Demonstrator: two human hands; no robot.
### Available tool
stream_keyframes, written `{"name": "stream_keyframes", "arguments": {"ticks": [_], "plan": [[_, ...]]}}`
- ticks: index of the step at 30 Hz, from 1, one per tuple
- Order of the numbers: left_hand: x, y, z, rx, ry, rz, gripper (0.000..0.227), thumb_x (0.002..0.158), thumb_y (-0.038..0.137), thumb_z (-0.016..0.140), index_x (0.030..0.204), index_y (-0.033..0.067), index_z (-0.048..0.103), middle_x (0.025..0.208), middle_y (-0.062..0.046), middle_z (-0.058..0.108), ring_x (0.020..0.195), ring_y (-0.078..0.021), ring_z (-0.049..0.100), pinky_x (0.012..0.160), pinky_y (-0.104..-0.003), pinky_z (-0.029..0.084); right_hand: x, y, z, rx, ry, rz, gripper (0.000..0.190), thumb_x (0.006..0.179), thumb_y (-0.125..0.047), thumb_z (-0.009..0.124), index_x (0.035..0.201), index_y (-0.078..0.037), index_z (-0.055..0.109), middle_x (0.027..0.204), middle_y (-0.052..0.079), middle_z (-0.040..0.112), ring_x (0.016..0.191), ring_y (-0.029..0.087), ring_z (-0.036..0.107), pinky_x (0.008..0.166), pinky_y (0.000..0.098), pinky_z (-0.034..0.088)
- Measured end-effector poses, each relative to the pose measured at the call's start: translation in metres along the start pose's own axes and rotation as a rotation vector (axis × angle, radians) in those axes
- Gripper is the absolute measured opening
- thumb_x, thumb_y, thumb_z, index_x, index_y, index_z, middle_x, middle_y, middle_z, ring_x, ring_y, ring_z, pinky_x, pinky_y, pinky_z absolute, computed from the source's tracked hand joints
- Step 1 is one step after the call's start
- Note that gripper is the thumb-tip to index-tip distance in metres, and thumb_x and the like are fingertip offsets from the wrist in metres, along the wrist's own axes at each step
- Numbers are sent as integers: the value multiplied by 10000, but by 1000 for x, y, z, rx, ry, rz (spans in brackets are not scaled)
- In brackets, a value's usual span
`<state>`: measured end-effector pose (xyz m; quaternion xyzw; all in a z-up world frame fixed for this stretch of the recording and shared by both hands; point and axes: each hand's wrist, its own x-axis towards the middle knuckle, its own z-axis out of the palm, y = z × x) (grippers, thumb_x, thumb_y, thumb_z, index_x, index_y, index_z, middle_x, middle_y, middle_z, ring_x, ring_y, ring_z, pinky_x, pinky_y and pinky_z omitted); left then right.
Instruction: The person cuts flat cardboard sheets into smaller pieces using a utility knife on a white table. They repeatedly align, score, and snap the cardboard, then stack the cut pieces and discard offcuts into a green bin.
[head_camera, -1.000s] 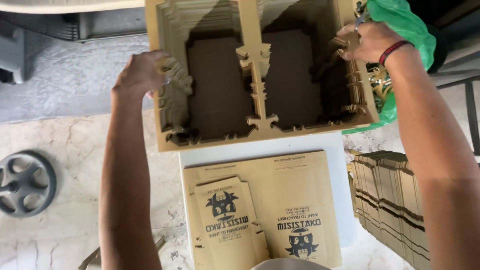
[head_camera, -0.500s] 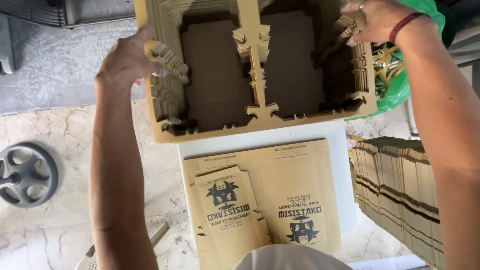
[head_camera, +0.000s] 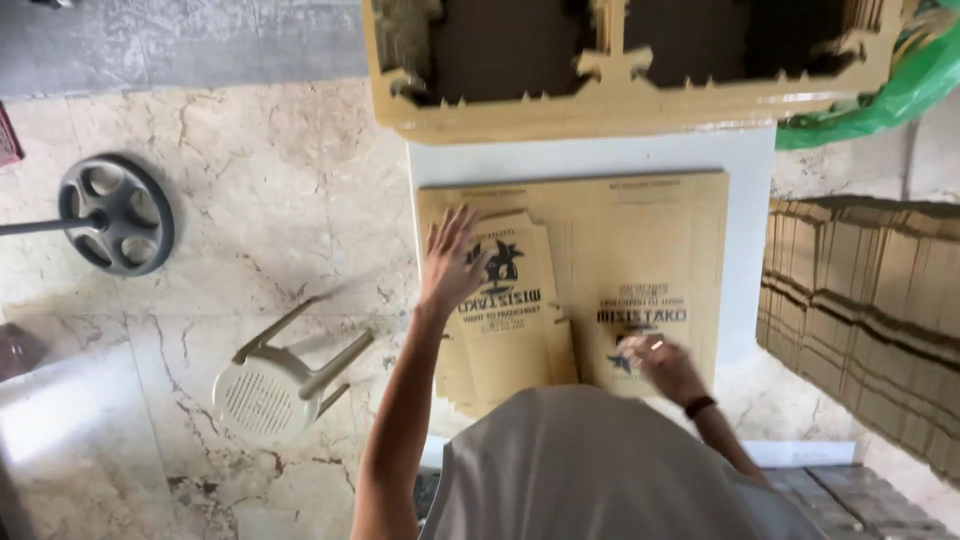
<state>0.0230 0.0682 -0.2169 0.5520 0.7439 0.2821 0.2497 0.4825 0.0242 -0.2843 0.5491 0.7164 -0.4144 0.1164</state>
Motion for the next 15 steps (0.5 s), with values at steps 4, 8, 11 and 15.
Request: {"name": "stream_keyframes", "arguments": {"ticks": [4,8,11,15], "plan": [[1,-23,38,330,-202,165,716,985,362,648,1607,192,338,1484,-120,470,1391,-350,397,1160,-618,245,-49,70,140,-544,-25,-366,374,925,-388,615,1270,-245,634,968,2,684,850,197,667,722,385,559],[19,16,3,312,-480,0,747,906,328,698,1584,317,386,1456,-81,502,1243,-389,595,1044,-577,451,-47,36,148,-524,231,-714,456,930,-169,648,1354,-317,569,1044,-13,760,876,173,762,624,320,627],[34,22,-25,264,-817,-301,871,725,517,796,1417,28,597,1394,-236,616,1331,-446,547,1147,-531,400,-46,-9,109,263,-300,74,722,787,-714,767,1272,-178,752,1138,97,803,1155,262,722,984,419,570],[20,105,-74,229,-974,-247,691,886,321,664,1448,-57,527,1478,-291,520,1399,-446,471,1174,-529,372,-38,-27,60,104,-455,1,738,835,-861,520,1280,-313,736,1259,23,753,1261,269,650,1126,427,480]]}}
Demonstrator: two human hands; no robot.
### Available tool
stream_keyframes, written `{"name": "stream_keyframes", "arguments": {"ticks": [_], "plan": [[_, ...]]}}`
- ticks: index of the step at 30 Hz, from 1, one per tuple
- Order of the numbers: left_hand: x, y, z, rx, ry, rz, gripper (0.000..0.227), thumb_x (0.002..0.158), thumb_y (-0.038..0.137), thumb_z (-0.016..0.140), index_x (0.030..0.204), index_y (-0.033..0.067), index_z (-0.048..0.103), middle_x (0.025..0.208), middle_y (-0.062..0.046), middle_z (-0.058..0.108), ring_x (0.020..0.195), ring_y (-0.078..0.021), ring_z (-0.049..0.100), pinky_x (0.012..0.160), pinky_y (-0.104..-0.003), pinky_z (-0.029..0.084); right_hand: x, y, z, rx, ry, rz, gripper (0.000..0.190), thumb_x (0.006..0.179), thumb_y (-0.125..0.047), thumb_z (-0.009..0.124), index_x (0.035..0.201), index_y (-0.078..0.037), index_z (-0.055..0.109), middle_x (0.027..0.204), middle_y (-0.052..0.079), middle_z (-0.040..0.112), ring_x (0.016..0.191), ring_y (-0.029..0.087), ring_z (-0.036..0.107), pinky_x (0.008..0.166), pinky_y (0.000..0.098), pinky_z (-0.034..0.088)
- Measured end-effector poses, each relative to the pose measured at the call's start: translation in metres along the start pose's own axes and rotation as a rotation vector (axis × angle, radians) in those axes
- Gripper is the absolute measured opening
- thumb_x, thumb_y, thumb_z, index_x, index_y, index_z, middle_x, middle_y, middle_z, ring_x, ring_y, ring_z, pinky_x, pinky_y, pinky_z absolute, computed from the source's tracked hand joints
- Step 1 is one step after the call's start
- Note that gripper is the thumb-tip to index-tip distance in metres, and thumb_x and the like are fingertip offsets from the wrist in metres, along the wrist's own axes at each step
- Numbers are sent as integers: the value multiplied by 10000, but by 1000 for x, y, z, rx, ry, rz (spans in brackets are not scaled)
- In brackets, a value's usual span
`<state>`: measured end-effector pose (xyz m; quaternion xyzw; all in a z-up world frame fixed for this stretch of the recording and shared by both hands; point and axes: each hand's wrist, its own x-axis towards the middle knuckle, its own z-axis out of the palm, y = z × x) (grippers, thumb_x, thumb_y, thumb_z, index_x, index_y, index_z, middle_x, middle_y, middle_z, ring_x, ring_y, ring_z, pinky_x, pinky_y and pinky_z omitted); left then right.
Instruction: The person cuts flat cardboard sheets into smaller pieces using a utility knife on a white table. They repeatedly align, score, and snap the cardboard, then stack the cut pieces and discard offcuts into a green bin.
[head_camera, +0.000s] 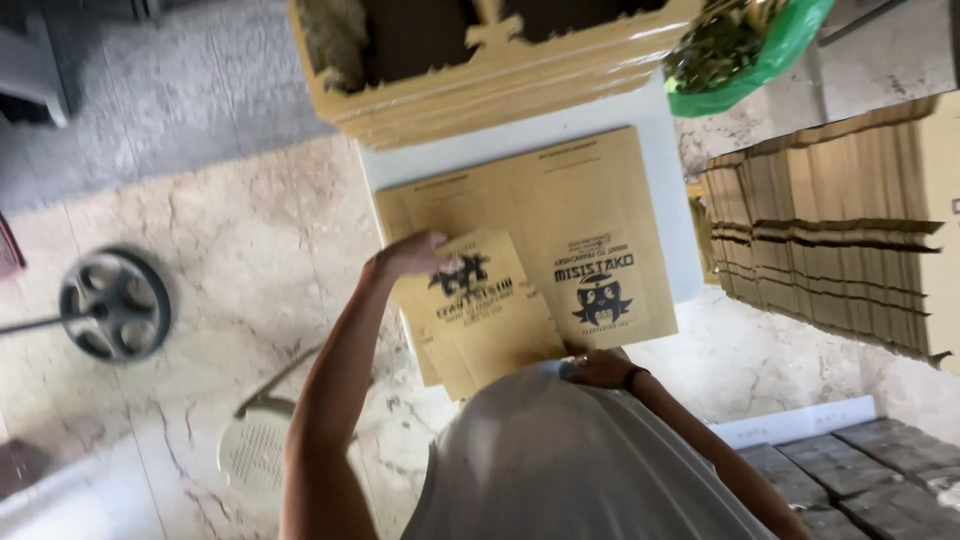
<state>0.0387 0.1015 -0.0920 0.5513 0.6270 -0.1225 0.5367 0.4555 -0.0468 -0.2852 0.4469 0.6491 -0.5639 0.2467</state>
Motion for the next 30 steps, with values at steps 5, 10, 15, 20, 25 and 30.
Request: {"name": "stream_keyframes", "arguments": {"ticks": [5,10,15,20,25,30], "plan": [[-128,113,-31,67,-118,139,456,955,335,632,1313,57,685,1320,-190,689,1265,-390,625,1056,-480,494,-67,-6,-69,466,166,-8,893,698,-507,933,1467,-230,572,1494,45,599,1393,295,536,1208,432,414],[-177,231,-55,-49,-60,75,303,956,158,643,1194,-14,717,1301,-249,688,1035,-353,701,957,-436,535,-124,-14,-132,868,486,-383,1177,650,-170,920,1621,-194,256,1637,92,340,1532,326,290,1233,509,277],[-100,270,-67,-214,-42,591,133,863,73,768,940,-32,792,893,-112,797,769,-165,667,714,-350,577,-158,76,-175,1212,812,-963,940,820,-23,708,1610,-252,254,1620,172,373,1460,392,425,1111,501,436],[-10,412,-76,-262,-112,1115,334,837,80,815,1139,-21,713,1065,-124,711,993,-185,661,903,-367,584,-272,113,-207,726,1592,-689,441,956,-107,691,1374,-20,585,1325,168,636,1299,301,578,1202,503,374],[65,550,-39,-377,-677,1304,371,974,185,736,1287,105,553,1210,-9,592,1182,-199,589,1044,-316,578,-354,206,-221,1313,1655,-728,917,941,-400,733,1682,-202,231,1472,92,520,1273,234,566,992,407,554],[102,656,18,-137,-126,695,1236,684,516,872,1539,-35,170,1619,-222,266,1520,-362,272,1246,-472,351,-377,256,-204,1489,1811,-686,319,1063,-6,663,1105,-245,455,736,-104,445,640,-9,450,599,138,359]]}}
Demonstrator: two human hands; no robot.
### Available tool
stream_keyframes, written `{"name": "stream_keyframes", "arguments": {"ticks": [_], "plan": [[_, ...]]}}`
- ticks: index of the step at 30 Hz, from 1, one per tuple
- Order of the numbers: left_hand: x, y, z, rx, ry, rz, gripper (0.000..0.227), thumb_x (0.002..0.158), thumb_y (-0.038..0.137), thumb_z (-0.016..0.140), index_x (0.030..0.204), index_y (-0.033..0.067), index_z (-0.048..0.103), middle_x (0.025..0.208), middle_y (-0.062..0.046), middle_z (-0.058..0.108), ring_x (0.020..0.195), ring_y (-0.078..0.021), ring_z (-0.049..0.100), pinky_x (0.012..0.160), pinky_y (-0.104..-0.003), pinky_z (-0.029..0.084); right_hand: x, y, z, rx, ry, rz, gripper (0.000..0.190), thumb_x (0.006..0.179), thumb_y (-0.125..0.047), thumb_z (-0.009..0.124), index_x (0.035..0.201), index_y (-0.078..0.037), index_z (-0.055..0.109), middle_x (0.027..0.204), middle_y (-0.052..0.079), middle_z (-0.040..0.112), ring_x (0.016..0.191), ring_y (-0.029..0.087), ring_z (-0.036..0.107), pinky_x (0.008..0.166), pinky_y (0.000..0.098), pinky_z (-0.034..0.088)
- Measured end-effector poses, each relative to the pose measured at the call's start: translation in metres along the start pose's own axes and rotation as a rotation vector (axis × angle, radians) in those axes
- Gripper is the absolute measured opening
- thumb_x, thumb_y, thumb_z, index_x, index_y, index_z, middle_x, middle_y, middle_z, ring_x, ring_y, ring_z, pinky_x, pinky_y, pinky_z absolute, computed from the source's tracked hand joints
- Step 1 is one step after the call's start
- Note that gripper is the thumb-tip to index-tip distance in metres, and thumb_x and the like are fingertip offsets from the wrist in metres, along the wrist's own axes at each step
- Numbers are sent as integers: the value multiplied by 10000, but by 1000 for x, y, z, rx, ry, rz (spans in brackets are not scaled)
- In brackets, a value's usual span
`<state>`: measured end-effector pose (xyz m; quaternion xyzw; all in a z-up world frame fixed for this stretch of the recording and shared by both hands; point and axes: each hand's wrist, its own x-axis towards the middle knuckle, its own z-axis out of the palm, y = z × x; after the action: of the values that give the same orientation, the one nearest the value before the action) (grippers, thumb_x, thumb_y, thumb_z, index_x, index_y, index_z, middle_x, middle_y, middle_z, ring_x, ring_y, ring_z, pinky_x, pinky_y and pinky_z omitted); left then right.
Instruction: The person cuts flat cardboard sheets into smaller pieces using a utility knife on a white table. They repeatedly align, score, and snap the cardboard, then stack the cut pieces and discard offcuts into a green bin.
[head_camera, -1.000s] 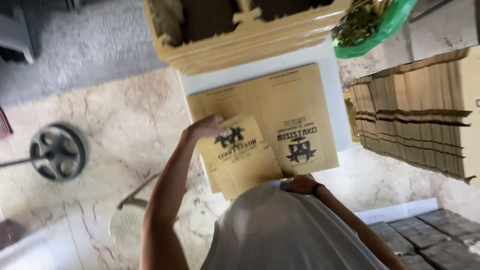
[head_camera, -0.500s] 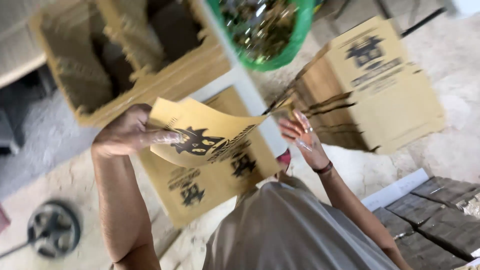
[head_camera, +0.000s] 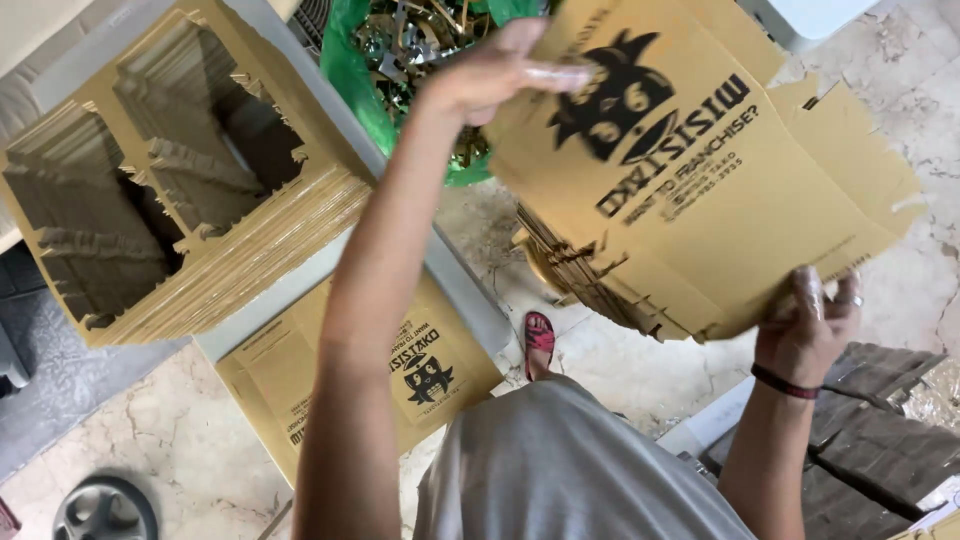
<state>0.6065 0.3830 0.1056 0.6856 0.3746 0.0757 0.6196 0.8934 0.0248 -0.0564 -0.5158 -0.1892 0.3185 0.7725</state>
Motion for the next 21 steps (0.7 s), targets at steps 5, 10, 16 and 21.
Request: {"name": "stream_keyframes", "arguments": {"ticks": [5,10,16,21], "plan": [[92,-34,71,425,210,-16,663,911,56,690,1504,111,399,1177,-85,666,769,-136,714,504,-165,641,7,29,-41,-732,147,287,288,1013,-301,799,1007,-133,566,633,51,546,514,88,521,586,297,592],[111,-102,92,620,-14,-334,836,886,-160,521,1608,87,181,1586,-197,375,1291,-327,570,958,-343,590,21,0,-22,-1158,69,571,444,980,-349,818,980,83,714,727,210,712,522,219,652,465,342,553],[82,-120,75,733,-76,-373,1255,815,113,867,1577,277,-117,1715,-140,16,1502,-348,335,941,-309,544,95,46,-122,-1405,-130,-132,553,1171,-376,829,1378,35,524,1320,249,576,1117,395,616,865,512,503],[113,-170,85,894,-36,-121,1281,757,-290,589,1604,338,-139,1723,-223,-27,1444,-323,517,534,-143,498,142,63,-92,-1090,-512,7,475,1237,-174,690,1594,109,555,1047,81,513,953,208,523,820,355,479]]}}
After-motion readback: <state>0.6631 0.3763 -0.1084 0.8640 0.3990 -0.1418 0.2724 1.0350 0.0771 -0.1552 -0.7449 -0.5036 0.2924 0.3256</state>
